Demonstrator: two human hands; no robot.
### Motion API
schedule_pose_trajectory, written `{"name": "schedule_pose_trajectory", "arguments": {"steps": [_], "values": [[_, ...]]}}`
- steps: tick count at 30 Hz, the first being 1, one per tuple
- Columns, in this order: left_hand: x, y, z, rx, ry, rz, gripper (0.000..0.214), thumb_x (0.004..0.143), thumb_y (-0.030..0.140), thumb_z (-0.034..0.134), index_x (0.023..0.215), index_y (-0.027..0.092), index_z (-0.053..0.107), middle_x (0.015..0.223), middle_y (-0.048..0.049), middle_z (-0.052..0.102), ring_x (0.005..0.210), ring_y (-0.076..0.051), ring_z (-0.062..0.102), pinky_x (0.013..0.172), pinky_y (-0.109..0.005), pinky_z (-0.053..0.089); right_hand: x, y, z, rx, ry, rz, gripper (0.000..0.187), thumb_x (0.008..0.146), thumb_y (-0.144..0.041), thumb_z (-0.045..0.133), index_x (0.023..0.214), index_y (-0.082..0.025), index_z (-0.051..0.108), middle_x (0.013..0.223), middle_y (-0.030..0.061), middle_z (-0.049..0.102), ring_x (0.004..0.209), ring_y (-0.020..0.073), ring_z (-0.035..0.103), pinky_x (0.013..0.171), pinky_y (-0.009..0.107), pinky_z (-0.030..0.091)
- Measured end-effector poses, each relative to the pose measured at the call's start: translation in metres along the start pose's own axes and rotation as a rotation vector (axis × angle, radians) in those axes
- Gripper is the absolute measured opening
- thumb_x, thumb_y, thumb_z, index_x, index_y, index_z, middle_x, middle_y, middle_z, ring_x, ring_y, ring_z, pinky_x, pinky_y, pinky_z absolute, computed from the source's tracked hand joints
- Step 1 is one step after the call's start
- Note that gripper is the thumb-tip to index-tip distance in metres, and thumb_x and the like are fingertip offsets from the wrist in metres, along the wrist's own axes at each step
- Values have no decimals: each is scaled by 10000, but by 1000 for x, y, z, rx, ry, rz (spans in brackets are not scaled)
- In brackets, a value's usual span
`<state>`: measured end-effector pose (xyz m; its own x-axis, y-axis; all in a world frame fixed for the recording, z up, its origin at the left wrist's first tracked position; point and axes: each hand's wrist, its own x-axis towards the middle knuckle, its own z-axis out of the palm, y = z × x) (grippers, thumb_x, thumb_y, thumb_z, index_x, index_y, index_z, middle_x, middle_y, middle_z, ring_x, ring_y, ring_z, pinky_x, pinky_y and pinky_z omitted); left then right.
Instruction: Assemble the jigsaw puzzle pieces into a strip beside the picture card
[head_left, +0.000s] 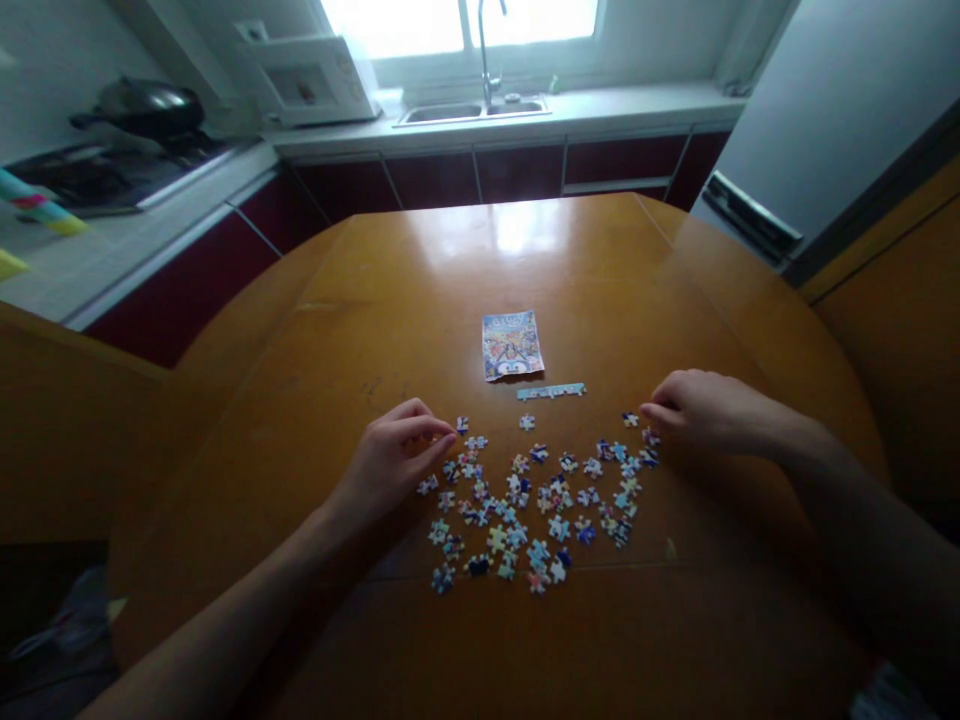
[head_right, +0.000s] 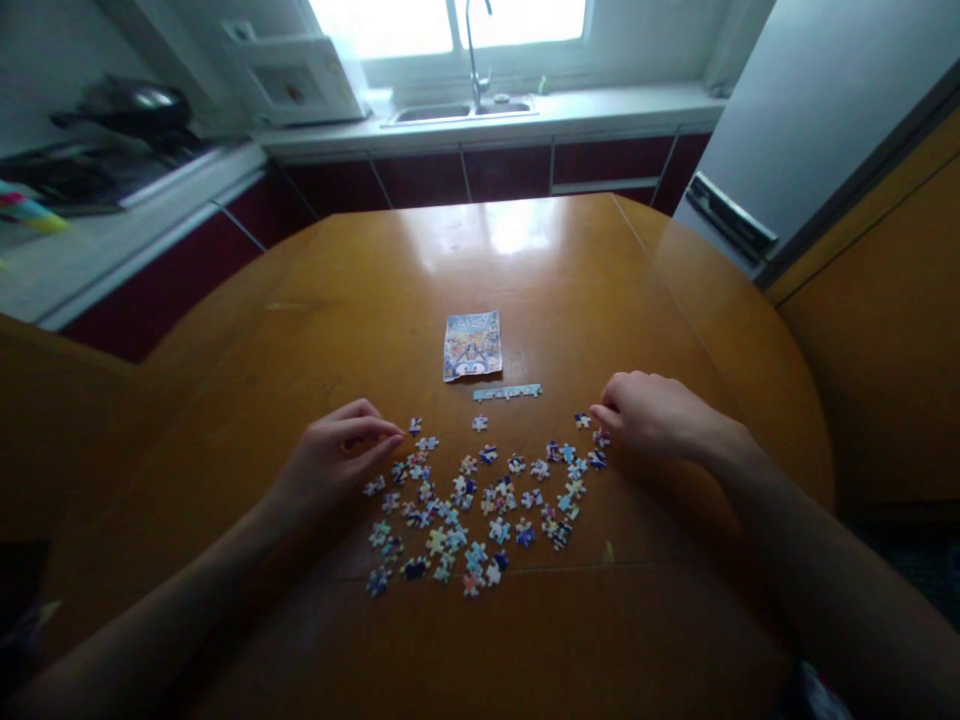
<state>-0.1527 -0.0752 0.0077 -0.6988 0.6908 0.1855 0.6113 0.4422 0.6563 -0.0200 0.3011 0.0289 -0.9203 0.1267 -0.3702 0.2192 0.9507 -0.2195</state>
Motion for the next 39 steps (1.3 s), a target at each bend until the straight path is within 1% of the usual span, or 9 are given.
{"name": "schedule_pose_trajectory", "arguments": {"steps": [2,4,6,9,12,16,23,30,39], "values": [[-1,0,1,1,-14,14,176,910,316,658,844,178,744,793,-32,612,684,-125,558,580,-223,436,2,-4,0,4,44,2,397,921,-417,510,618,-212,665,662,53,690,542,165,563,506,300,319],[-1,0,1,1,-31,31,162,914,313,659,865,185,747,814,-34,617,702,-127,564,594,-225,443,5,-9,2,52,107,-28,347,917,-362,504,654,-205,670,664,47,683,555,161,559,523,300,336],[-2,0,2,-7,-42,45,145,916,306,662,893,193,750,824,-33,617,711,-128,567,602,-227,447,8,-14,6,149,195,-73,212,885,-271,528,809,-201,713,750,43,708,612,158,585,564,288,379],[-2,2,2,-15,-67,59,142,924,303,653,947,201,750,844,-37,621,735,-134,577,625,-236,462,10,-22,13,287,316,-173,213,843,-179,547,976,-183,713,900,55,720,696,151,605,637,271,439],[-2,4,1,1,-95,71,162,934,313,635,959,197,746,858,-43,625,754,-141,584,654,-251,475,10,-29,17,350,377,-256,186,849,-159,542,929,-171,709,899,62,703,695,143,587,646,269,453],[-2,2,0,36,-71,63,168,934,314,628,927,196,747,849,-40,625,751,-140,582,664,-255,468,10,-35,19,406,432,-322,165,846,-137,557,892,-176,710,850,49,682,683,135,570,633,267,448],[0,-6,0,60,-31,3,172,923,302,625,902,187,751,812,-33,619,699,-135,564,614,-248,432,15,-42,32,426,406,-407,135,873,-165,581,873,-176,716,795,40,644,670,136,564,619,280,449],[1,-5,-3,57,-38,-23,187,916,316,625,883,181,750,806,-33,615,682,-134,561,602,-248,426,16,-42,36,416,405,-401,140,887,-176,580,874,-180,720,792,35,638,665,132,561,623,277,453],[1,-7,-4,84,-62,-12,232,924,360,608,882,185,753,797,-35,620,682,-134,563,609,-243,433,8,-45,39,313,298,-349,116,863,-191,638,891,-220,747,919,49,701,717,140,622,653,272,479]]}}
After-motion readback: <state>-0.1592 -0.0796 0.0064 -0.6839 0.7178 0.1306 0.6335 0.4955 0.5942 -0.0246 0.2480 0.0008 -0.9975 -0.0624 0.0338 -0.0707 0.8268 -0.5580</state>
